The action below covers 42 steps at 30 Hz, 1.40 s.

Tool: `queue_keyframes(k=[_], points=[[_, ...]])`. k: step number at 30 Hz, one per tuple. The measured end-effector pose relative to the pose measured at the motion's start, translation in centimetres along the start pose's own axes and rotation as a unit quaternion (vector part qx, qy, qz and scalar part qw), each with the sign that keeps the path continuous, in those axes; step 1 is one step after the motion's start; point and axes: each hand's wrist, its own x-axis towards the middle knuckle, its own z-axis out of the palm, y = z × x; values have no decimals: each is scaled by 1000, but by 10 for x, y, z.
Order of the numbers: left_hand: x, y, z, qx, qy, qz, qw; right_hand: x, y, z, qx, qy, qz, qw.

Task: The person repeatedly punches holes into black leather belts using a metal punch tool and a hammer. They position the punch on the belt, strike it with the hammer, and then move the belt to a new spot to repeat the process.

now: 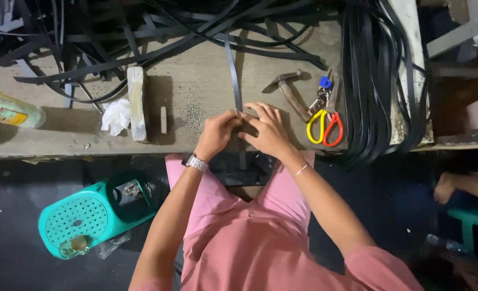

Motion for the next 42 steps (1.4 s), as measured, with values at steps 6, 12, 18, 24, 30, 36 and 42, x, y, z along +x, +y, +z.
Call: queue_keyframes(k=[6, 12, 18, 24, 30, 36, 42], points=[[7, 10, -2, -72, 106, -47, 991, -3, -3, -1, 5, -32, 30, 999], [13, 9, 0, -44, 91, -38, 994, -1, -1, -3, 12, -53, 40, 998], [16, 12, -2, -30, 76, -14, 997, -1, 0, -2, -4, -47, 28, 999], [13, -3, 2, -26, 62, -17, 998, 1, -5, -10, 23, -53, 35, 998], [13, -3, 2, -16, 64, -13, 998, 2, -5, -12, 19, -58, 33, 998], [13, 0, 1, -19, 67, 8, 998, 0, -1, -6, 41, -55, 36, 997], [13, -1, 2, -13, 67, 13, 998, 0, 0, -5, 38, -63, 44, 996]])
